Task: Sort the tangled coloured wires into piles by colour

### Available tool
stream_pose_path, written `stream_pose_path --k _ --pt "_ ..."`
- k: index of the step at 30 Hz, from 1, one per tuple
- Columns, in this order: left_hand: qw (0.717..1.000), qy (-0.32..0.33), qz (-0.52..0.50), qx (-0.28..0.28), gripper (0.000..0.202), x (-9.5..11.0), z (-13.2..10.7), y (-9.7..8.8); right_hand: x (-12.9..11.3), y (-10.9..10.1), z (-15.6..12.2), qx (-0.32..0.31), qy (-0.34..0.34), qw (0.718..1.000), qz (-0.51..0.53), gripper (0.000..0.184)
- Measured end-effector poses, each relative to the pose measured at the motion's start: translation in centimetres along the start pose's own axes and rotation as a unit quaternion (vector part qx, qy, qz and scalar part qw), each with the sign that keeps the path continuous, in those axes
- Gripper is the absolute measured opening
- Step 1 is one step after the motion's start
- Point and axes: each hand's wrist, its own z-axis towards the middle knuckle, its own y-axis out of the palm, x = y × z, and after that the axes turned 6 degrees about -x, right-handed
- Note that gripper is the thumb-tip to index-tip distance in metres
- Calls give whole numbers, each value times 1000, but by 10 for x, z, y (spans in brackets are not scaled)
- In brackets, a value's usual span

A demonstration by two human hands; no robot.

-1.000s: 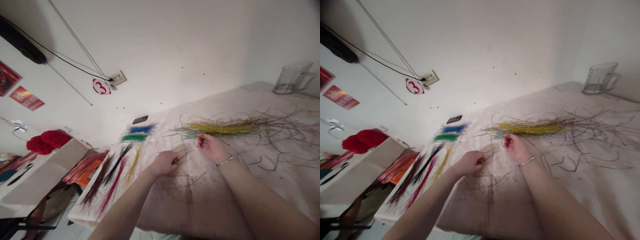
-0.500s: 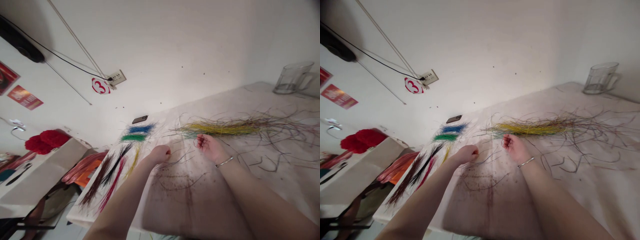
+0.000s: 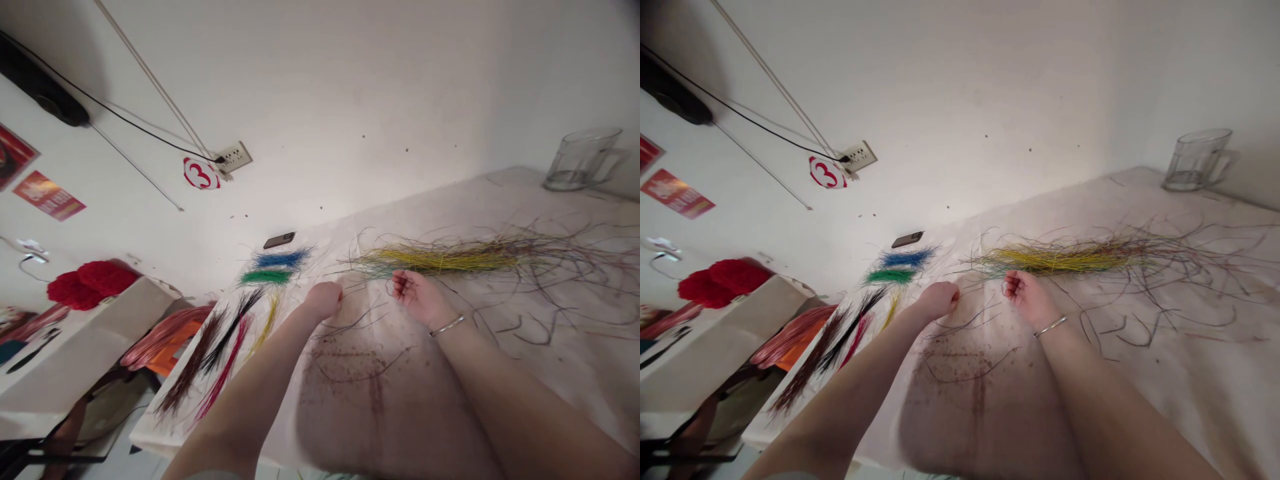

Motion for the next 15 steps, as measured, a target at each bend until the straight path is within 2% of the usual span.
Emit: stream_pose_path --k 2,7,12,15 --pt "1000 -13 13 -15 14 -1 -1 -1 -1 2 -1 13 13 1000 -6 19" --pt "999 -36 32 -23 26 -6 7 0 -1 4 -1 20 22 999 -19 18" --pt "998 -45 24 35 18 -4 16 -1 0 1 0 17 17 999 -38 15" --pt "995 -38 11 88 18 3 7 -4 1 -1 1 12 9 998 -57 9"
